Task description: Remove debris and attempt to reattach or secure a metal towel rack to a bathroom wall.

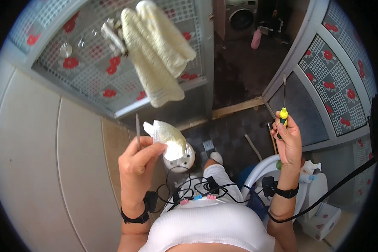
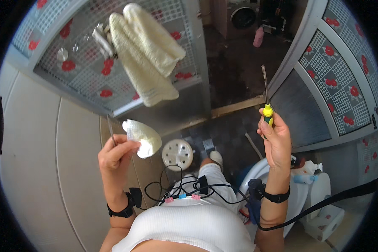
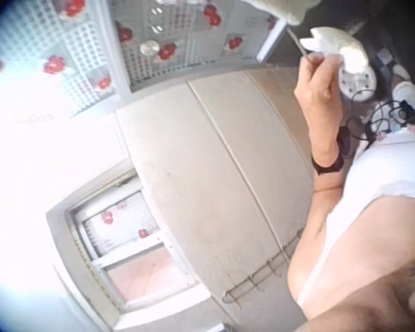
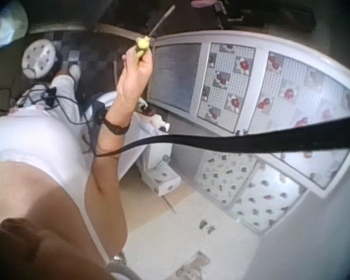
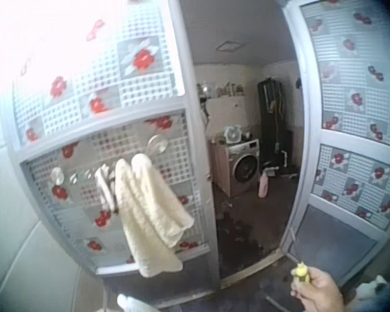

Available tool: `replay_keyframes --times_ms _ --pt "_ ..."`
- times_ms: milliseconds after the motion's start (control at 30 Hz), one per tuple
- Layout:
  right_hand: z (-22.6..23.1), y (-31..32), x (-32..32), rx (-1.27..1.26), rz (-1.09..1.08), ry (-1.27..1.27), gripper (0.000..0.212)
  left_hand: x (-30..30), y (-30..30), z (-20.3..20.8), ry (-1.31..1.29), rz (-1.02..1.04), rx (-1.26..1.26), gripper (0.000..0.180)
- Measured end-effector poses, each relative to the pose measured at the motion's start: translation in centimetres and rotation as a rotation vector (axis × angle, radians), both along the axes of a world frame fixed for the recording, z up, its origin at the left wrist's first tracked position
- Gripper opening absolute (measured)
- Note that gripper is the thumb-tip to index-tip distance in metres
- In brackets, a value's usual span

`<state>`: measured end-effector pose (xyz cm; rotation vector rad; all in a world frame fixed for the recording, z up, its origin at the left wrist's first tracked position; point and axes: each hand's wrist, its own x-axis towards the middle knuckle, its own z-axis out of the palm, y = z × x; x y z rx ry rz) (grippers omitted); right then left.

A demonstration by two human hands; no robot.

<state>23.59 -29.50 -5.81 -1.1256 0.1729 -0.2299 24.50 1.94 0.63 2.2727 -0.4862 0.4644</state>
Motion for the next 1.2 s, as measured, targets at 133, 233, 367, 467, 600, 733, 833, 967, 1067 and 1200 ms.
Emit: replay_keyframes --times_ms 133,233,367,467,600,733,833,967,1067,1200 --pt "-1.1 -3.5 4.0 0.040 -0.036 -0.058 0.030 3.3 -4.8 0.3 0.072 -0.057 0.102 0.017" --pt "-2.3 -7.1 8.3 -0.004 -0.036 -0.059 0.030 7.5 -9.7 -0.2 0.005 -0.128 0.164 0.018" --pt "-2.1 -11.8 13.9 -0.027 -0.077 -0.019 0.030 13.9 -15.4 -0.8 -0.005 -0.245 0.213 0.016" --pt "-2.0 -14.4 17.5 -0.011 -0.100 -0.017 0.027 18.1 -18.6 -1.3 0.039 -0.241 0.281 0.015" --pt "-2.3 -17.4 21.0 0.003 -0.130 0.016 0.024 23.1 -22.2 -2.3 0.094 -0.282 0.276 0.016" --pt "-1.6 -18.8 23.6 0.001 -0.168 0.050 0.024 27.5 -25.0 -2.8 0.096 -0.302 0.201 0.015" --pt "-1.0 -20.3 25.4 -0.074 -0.178 0.064 0.024 30.3 -26.7 -4.1 0.140 -0.333 0.026 0.014" --pt "-0.2 -23.4 28.2 -0.120 -0.152 0.075 0.024 34.5 -29.9 -4.4 0.170 -0.294 -0.046 0.012" --pt "0.3 -26.5 31.5 -0.114 -0.147 0.089 0.024 38.4 -32.1 -5.2 0.207 -0.268 -0.193 0.011" --pt "-0.9 -31.3 36.9 -0.107 -0.069 0.081 0.023 44.0 -35.7 -6.2 0.341 -0.116 -0.294 0.012"
